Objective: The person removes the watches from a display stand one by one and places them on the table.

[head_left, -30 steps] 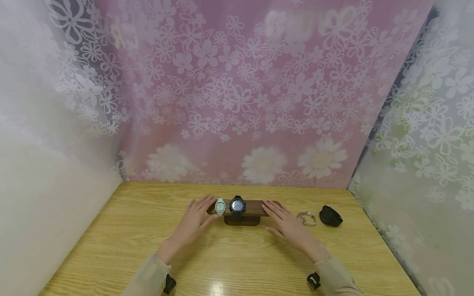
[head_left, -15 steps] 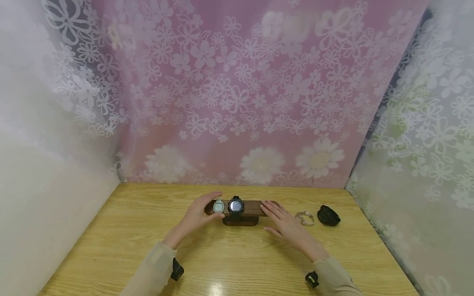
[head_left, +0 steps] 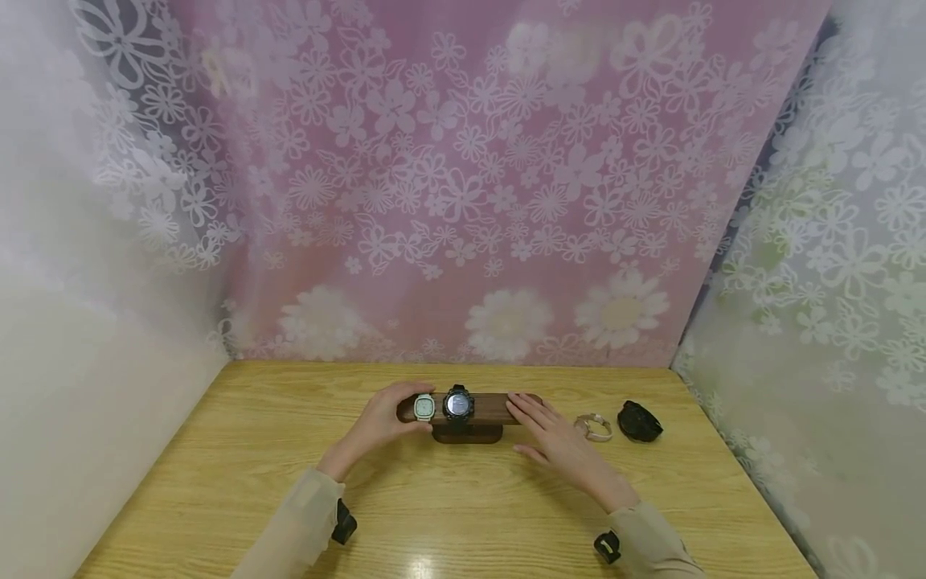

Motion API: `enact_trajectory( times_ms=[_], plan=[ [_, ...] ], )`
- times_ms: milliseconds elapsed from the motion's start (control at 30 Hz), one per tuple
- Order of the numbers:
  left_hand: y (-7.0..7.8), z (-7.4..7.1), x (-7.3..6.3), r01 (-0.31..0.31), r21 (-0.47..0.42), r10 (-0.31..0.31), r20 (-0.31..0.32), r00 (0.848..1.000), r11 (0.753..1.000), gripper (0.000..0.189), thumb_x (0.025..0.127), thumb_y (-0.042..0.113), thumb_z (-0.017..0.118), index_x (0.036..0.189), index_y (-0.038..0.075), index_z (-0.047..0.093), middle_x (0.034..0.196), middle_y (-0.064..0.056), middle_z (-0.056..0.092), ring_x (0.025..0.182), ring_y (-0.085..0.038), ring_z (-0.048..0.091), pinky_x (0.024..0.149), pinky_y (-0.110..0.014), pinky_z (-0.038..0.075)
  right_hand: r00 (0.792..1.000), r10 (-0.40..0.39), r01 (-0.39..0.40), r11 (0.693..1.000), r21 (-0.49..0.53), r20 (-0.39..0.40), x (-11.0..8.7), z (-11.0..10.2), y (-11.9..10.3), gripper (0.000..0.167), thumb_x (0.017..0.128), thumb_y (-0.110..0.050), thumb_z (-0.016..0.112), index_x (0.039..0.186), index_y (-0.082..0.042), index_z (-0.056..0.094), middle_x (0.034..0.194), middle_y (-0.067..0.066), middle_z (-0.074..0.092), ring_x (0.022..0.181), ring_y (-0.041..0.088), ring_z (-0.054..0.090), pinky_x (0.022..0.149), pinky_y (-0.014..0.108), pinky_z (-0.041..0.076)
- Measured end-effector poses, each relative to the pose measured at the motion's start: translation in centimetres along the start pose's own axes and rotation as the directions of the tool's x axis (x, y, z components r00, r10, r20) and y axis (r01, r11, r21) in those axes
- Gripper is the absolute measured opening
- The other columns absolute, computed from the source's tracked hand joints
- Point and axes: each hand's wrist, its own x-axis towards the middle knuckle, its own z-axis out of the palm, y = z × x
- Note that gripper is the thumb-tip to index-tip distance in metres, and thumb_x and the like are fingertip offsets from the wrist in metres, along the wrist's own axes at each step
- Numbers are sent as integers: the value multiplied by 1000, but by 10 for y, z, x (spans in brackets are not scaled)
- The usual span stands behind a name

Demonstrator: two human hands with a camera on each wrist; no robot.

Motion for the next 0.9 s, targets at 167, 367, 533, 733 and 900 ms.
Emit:
enact_trajectory(
  times_ms=[167,367,533,733,900],
  plan=[
    [-1,0,0,-18,4,18,-11,1000,1000,64,77,23,90,136,14,65,136,-4,65,123,-26,62,102,-48,51,1000,-7,7,1000,10,-16,0,0,0,73,93,-28,75,152,1,44,158,17,41,146,37,37,116,55,35],
    [-4,-1,-1,0,0,0,-3,1000,1000,63,77,23,90,135,19,66,135,-1,65,121,-22,63,100,-44,53,1000,-9,9,1000,3,-17,0,1,1,74,92,-27,76,152,0,43,158,17,41,145,36,38,115,56,37],
    [-6,-5,-2,-5,-8,5,-4,1000,1000,62,77,20,91,134,17,67,134,-2,66,119,-23,65,97,-45,55,1000,-6,6,1000,15,-28,-1,3,1,75,91,-25,77,152,0,43,158,17,41,145,37,38,114,57,36],
    [-10,-9,-7,15,2,-15,-5,1000,1000,63,77,20,90,135,13,66,136,-4,65,125,-28,61,103,-50,51,1000,0,0,1000,16,-27,-1,2,1,74,90,-24,78,152,1,44,158,17,40,145,36,38,112,59,38],
    [-14,-13,-11,28,9,-27,-17,999,1000,64,77,21,90,136,16,66,138,-4,64,128,-30,59,107,-52,48,1000,15,-15,999,34,-7,0,0,0,73,92,-24,76,153,-1,43,159,16,39,146,35,37,113,59,37]
  ],
)
